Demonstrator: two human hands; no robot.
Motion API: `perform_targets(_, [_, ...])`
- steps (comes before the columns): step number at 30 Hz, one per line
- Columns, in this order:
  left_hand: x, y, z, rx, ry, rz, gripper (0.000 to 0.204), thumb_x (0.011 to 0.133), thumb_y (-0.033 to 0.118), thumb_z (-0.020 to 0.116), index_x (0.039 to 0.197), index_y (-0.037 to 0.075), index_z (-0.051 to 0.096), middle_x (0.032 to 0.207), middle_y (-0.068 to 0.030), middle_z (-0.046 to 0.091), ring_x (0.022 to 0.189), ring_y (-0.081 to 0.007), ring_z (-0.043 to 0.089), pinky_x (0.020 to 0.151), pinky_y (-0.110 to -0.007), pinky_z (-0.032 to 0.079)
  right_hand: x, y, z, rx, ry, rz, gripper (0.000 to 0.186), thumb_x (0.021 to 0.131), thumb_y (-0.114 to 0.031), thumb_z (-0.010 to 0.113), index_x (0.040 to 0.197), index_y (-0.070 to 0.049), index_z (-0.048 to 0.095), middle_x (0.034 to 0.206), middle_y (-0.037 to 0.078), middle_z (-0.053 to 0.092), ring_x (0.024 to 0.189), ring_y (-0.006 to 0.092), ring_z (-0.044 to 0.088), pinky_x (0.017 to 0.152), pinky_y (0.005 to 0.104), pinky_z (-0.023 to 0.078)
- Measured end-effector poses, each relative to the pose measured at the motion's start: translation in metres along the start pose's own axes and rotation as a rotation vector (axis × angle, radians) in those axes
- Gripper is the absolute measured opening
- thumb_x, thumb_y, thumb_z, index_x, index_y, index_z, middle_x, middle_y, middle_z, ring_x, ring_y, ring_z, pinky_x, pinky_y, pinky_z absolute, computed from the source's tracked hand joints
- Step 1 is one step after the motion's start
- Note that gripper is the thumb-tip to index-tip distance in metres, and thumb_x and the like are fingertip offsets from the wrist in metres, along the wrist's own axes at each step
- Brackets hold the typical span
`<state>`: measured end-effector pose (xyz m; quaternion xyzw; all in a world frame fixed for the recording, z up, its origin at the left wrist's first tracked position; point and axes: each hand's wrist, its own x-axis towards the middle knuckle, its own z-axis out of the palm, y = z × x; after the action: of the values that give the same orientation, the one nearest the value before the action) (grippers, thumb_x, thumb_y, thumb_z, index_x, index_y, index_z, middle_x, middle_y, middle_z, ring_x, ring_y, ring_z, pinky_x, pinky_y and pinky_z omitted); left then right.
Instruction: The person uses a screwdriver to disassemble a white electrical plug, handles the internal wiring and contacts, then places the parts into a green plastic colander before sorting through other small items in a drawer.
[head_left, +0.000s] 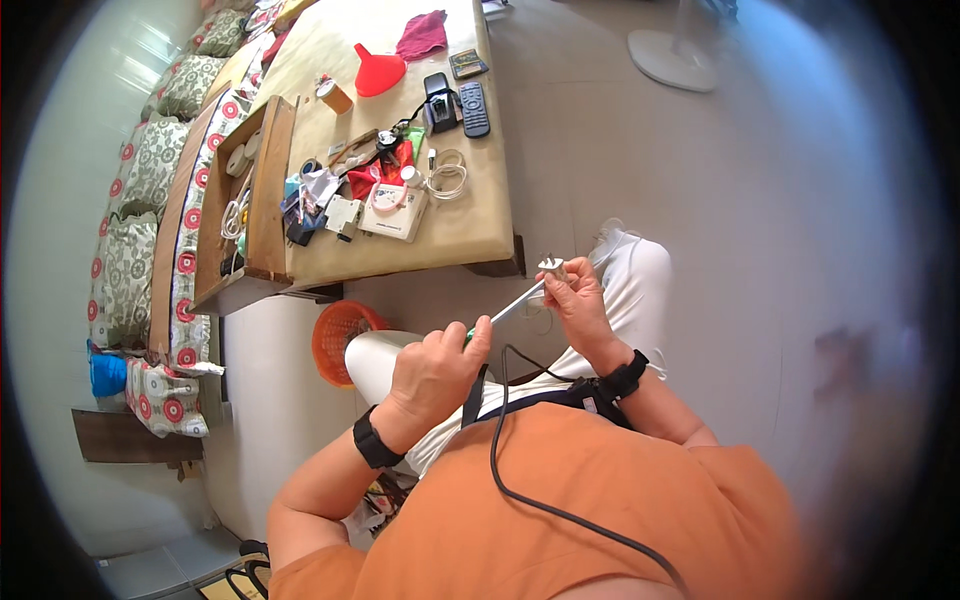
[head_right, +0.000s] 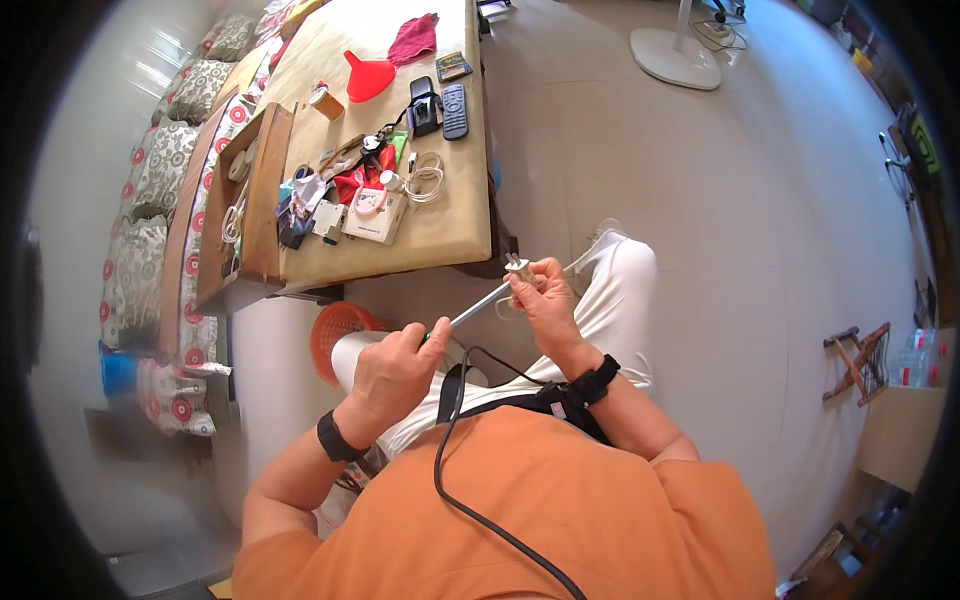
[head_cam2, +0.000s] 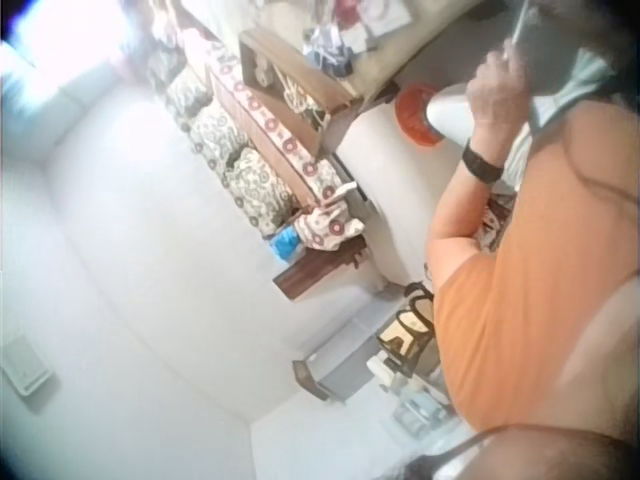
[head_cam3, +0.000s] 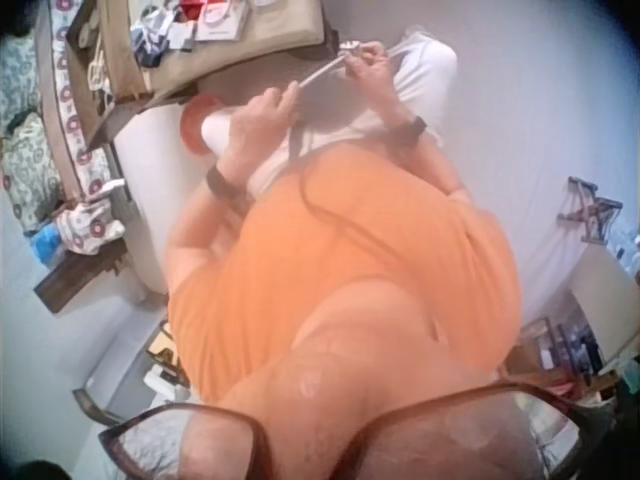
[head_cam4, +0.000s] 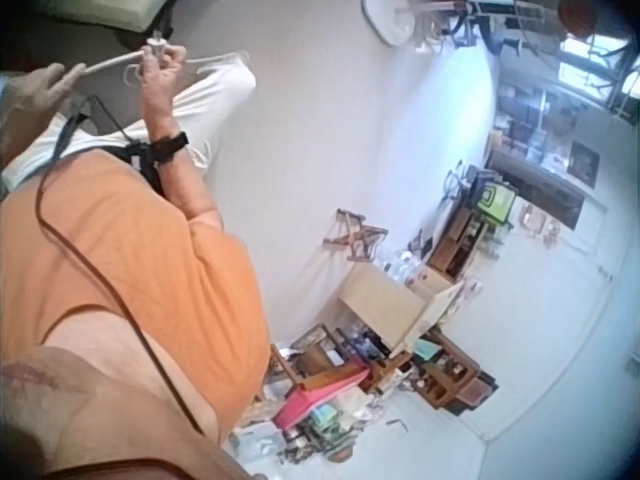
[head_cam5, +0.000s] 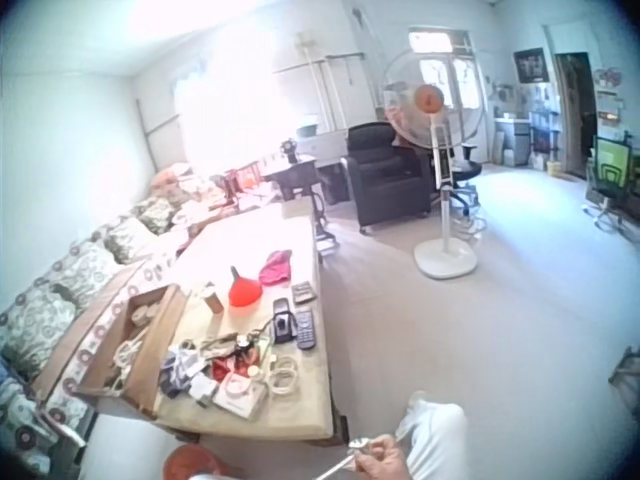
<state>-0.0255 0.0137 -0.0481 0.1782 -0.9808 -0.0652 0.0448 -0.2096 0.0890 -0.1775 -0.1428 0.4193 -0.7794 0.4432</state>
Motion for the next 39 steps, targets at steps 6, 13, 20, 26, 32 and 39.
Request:
perform_targets(6, [0.007,-0.001,-0.002,-0.510,0.118,-0.157,0.041,0.076,0.005,0.064,0.115,0.007,0.053,0.087,-0.0077,0.058,0.065,-0.0142,0.058,0.048,-0.025,0.044,0.005,-0.006,-0.001,0.182,0.029,0.081,0.019,0.085,-0.006,0.059,0.091,-0.011,0.042,0.081,0.004,0.062,0.061,0.0050,0.053,0.057,0.0203,0.046])
perform_targets(13, [0.005,0.003,-0.010,-2.257,-0.208,-0.928,0.042,0.084,0.012,0.059,0.121,0.007,0.041,0.099,-0.0140,0.055,0.067,-0.0167,0.056,0.045,-0.022,0.043,0.006,-0.013,0.001,0.304,0.060,0.102,0.019,0.085,-0.005,0.058,0.093,-0.013,0.042,0.085,0.005,0.062,0.061,0.0067,0.055,0.055,0.0222,0.047])
perform_targets(20, [0.000,-0.002,-0.001,-1.869,-0.373,-0.721,0.031,0.091,0.014,0.049,0.121,0.006,0.046,0.095,-0.0126,0.058,0.056,-0.0099,0.048,0.039,-0.020,0.037,0.004,-0.009,0.002,0.224,-0.023,0.083,0.017,0.087,-0.009,0.057,0.094,-0.013,0.043,0.084,0.003,0.061,0.064,0.0050,0.053,0.060,0.0205,0.047])
perform_targets(26, [0.006,0.012,-0.012,0.164,0.066,0.094,0.031,0.081,0.009,0.056,0.111,0.008,0.055,0.084,-0.0060,0.057,0.056,-0.0114,0.052,0.042,-0.025,0.042,0.006,-0.005,0.003,0.004,-0.006,-0.039,0.015,0.088,-0.010,0.057,0.093,-0.011,0.043,0.086,0.002,0.060,0.064,0.0030,0.051,0.061,0.0189,0.045])
perform_targets(32, [0.014,0.008,-0.001,-0.852,0.171,-0.334,0.034,0.079,0.009,0.061,0.112,0.009,0.053,0.087,-0.0045,0.059,0.060,-0.0114,0.055,0.044,-0.025,0.044,0.005,-0.003,0.000,0.205,0.064,0.079,0.016,0.086,-0.007,0.056,0.093,-0.012,0.042,0.087,0.003,0.060,0.064,0.0037,0.051,0.060,0.0197,0.045])
perform_targets(39, [-0.009,0.005,0.021,-2.288,-0.397,-1.032,0.032,0.088,0.020,0.056,0.117,0.012,0.045,0.086,-0.0077,0.055,0.063,-0.0128,0.049,0.047,-0.021,0.039,0.003,-0.006,0.005,0.294,0.066,0.130,0.017,0.085,-0.006,0.056,0.094,-0.012,0.042,0.086,0.005,0.060,0.063,0.0054,0.053,0.059,0.0211,0.046])
